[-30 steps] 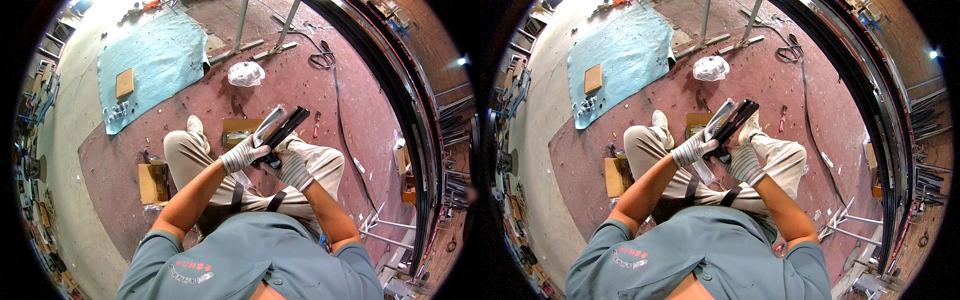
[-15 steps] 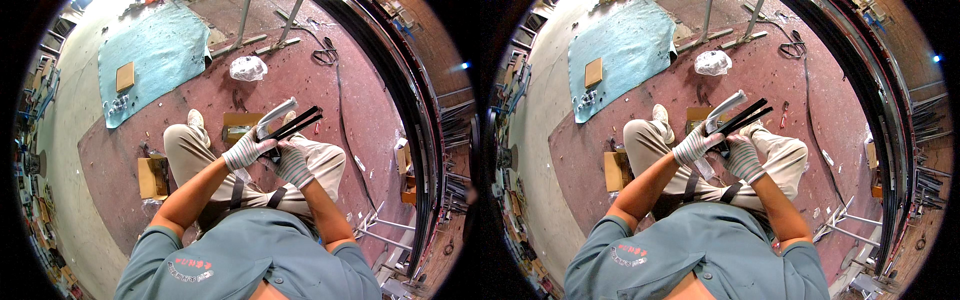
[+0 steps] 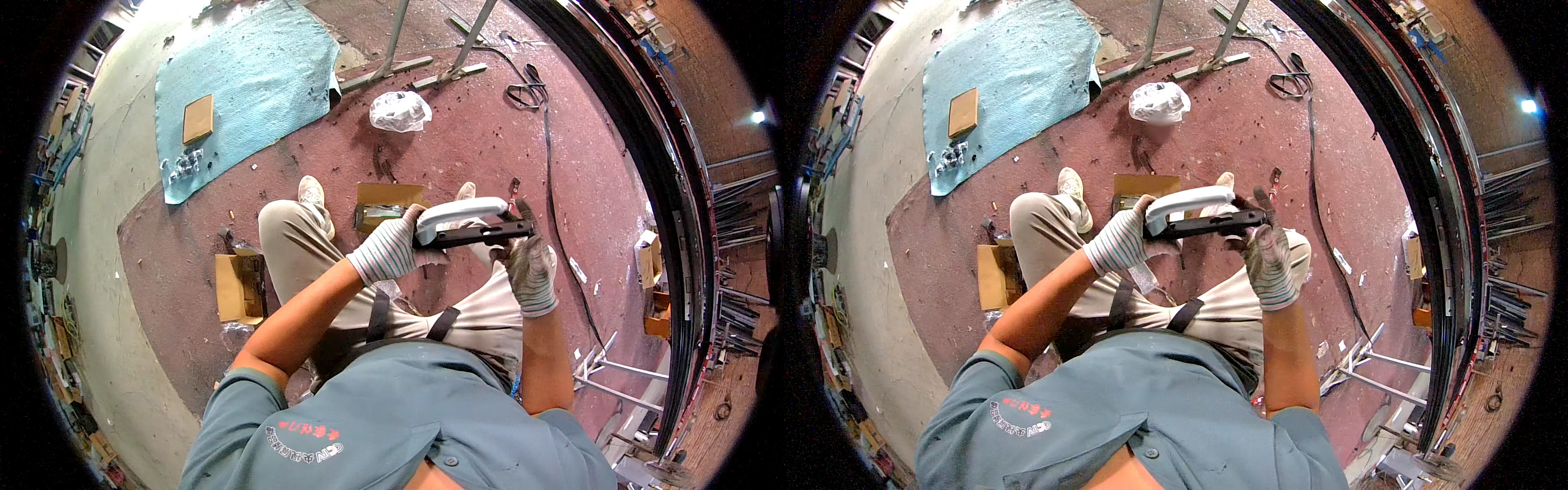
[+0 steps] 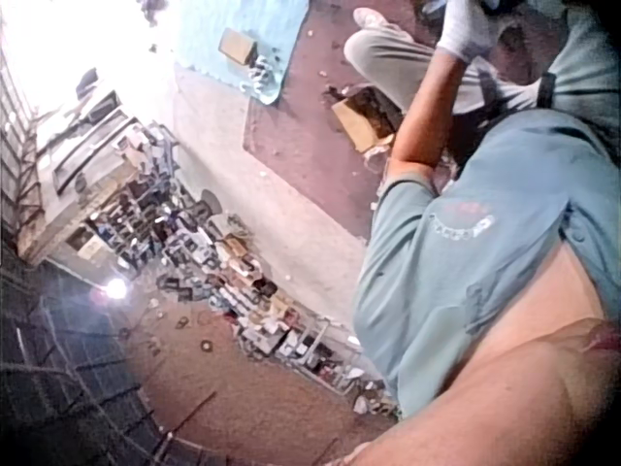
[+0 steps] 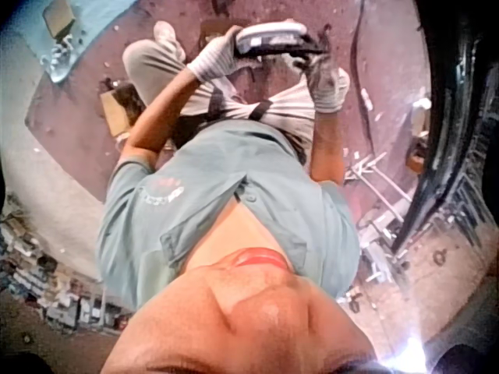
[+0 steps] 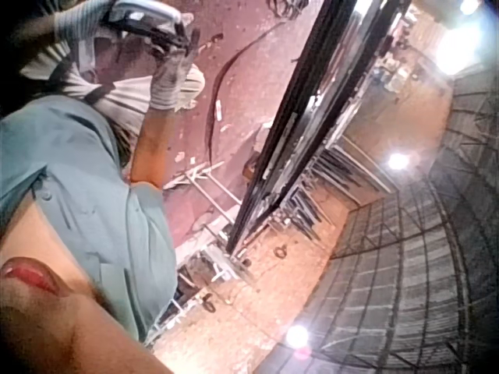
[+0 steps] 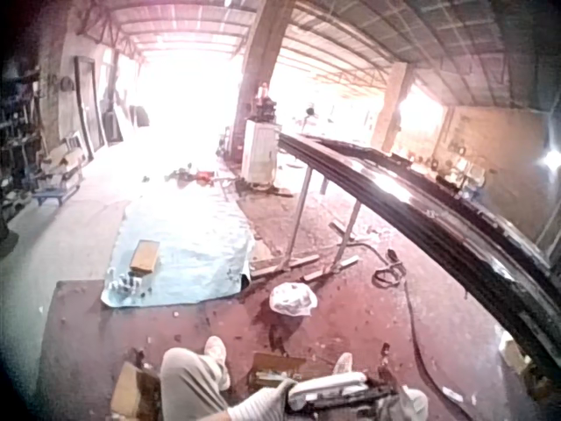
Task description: The person unpacks a box containing hardware parts, removes protective foam, and uses a utility knife to open packaging. They then handle a metal frame and a white plastic component, assembling parts together while sitting on the floor.
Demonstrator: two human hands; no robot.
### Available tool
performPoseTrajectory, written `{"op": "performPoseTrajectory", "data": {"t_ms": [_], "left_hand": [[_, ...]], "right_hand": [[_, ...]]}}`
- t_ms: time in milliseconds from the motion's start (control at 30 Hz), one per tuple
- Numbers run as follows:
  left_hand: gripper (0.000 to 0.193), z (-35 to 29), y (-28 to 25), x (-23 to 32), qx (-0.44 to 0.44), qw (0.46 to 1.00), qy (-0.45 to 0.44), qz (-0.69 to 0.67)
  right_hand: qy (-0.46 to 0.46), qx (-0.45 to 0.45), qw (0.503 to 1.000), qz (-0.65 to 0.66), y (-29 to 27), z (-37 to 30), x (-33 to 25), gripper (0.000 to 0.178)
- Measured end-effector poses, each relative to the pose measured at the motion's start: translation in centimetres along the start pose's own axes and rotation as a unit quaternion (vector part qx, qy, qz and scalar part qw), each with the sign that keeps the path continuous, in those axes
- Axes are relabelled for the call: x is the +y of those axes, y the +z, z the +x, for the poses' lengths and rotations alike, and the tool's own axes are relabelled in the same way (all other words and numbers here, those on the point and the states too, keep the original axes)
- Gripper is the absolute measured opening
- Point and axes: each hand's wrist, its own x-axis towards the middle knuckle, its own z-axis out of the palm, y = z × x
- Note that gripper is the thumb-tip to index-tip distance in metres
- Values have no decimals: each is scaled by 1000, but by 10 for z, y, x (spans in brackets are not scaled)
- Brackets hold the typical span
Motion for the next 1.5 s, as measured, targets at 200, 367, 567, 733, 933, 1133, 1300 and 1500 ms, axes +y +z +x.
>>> {"op": "performPoseTrajectory", "data": {"t_ms": [200,367,567,733,933,1133,1300,1500], "left_hand": [[80,7,-13,15,-27,998,31,-46],[62,11,-24,15,-9,987,-11,-158],[40,20,2,-13,265,846,-108,-451],[43,45,9,-6,414,709,-201,-535],[26,35,5,-44,430,696,-260,-513],[43,27,28,-44,349,873,-233,-250],[37,29,59,-45,250,894,-241,-282],[39,31,68,-62,57,835,-265,-479]], "right_hand": [[4,48,996,-80,-20,-6,3,48],[2,77,997,-17,1,-11,2,24],[-9,109,994,28,30,-5,26,21],[-40,147,986,-62,63,-6,57,28],[57,31,980,-188,51,-13,69,41],[171,14,960,-222,36,18,37,48],[1,19,792,-610,57,2,75,34],[-94,-123,772,-616,16,18,73,20]]}}
